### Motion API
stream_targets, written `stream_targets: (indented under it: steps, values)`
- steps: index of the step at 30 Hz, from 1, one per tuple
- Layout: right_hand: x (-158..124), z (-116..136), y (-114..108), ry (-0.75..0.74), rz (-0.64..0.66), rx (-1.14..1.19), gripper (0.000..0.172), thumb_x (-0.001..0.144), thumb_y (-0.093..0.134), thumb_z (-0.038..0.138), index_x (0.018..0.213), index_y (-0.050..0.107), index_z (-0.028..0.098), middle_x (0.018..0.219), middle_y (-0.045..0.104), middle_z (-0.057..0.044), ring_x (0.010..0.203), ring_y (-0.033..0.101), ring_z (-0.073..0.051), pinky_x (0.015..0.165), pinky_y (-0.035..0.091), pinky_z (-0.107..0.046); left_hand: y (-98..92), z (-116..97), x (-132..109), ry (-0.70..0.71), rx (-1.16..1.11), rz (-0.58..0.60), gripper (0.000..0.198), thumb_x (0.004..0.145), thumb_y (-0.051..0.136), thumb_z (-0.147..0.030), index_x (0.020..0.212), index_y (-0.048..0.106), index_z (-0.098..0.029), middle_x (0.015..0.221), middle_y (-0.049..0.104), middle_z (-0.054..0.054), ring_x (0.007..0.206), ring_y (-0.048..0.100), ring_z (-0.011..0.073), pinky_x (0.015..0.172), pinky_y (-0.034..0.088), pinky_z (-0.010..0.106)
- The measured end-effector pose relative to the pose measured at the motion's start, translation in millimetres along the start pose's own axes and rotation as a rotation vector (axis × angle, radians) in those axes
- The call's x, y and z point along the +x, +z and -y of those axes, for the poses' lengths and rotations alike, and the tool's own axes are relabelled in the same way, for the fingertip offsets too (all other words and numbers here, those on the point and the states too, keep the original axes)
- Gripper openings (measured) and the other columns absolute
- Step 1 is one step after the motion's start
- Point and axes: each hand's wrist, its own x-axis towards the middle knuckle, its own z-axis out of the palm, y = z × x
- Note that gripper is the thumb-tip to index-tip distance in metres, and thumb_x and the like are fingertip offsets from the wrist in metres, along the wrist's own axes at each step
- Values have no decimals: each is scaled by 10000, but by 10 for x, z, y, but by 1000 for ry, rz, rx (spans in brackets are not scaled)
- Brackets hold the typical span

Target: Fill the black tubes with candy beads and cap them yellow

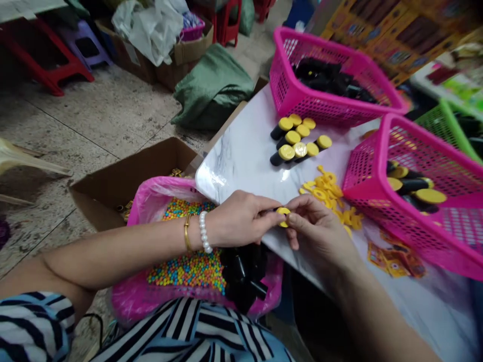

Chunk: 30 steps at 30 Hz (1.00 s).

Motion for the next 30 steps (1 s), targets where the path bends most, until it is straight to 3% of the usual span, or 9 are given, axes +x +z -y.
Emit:
stream_targets:
  steps: [3,6,12,22,26,28,30]
  values:
    - [4,-12,23,-58,-67,42,264,699,831,307,802,621,184,601,612,30,394,497,-55,324,384,-132,27,23,-18,56,76,-35,154,840,653,-148,980,717,-136,651,663,-17,594,589,95,571,423,181]
    - [-10,-14,50,-68,-104,37,256,664,851,279,776,643,180,660,650,8,413,512,-57,323,399,-134,57,30,-9,40,113,-75,160,850,622,-100,953,728,-163,645,670,-22,605,601,103,603,439,192]
    - [-56,-22,74,-60,-159,40,249,653,851,259,791,660,180,660,660,-3,402,514,-62,326,411,-144,94,41,13,56,179,-44,136,857,597,-60,888,706,-135,697,685,-12,572,579,87,599,435,184]
    - [-54,-34,75,-68,-119,-3,234,717,814,276,816,624,183,687,671,-2,419,541,-73,377,426,-173,87,34,-5,70,157,-54,179,836,579,-31,904,712,-131,719,689,-3,579,567,83,610,436,188]
    - [-80,-33,82,-66,-101,-45,215,779,774,291,872,601,203,652,648,23,468,583,-86,464,476,-191,24,-44,32,-70,64,-1,118,847,624,-196,876,726,-145,564,622,-23,510,553,93,510,390,189]
    - [-94,-18,85,-48,-89,-63,202,803,754,297,865,584,208,615,621,38,468,583,-85,476,472,-190,-18,-81,79,-190,-11,42,229,891,587,-324,847,715,-140,492,571,-31,445,525,89,459,356,188]
    - [-94,2,85,-39,-89,-70,216,804,752,310,851,567,210,622,612,44,460,576,-85,470,464,-194,-56,-98,140,-245,-59,55,273,929,533,-327,818,688,-132,498,564,-32,420,508,72,454,350,182]
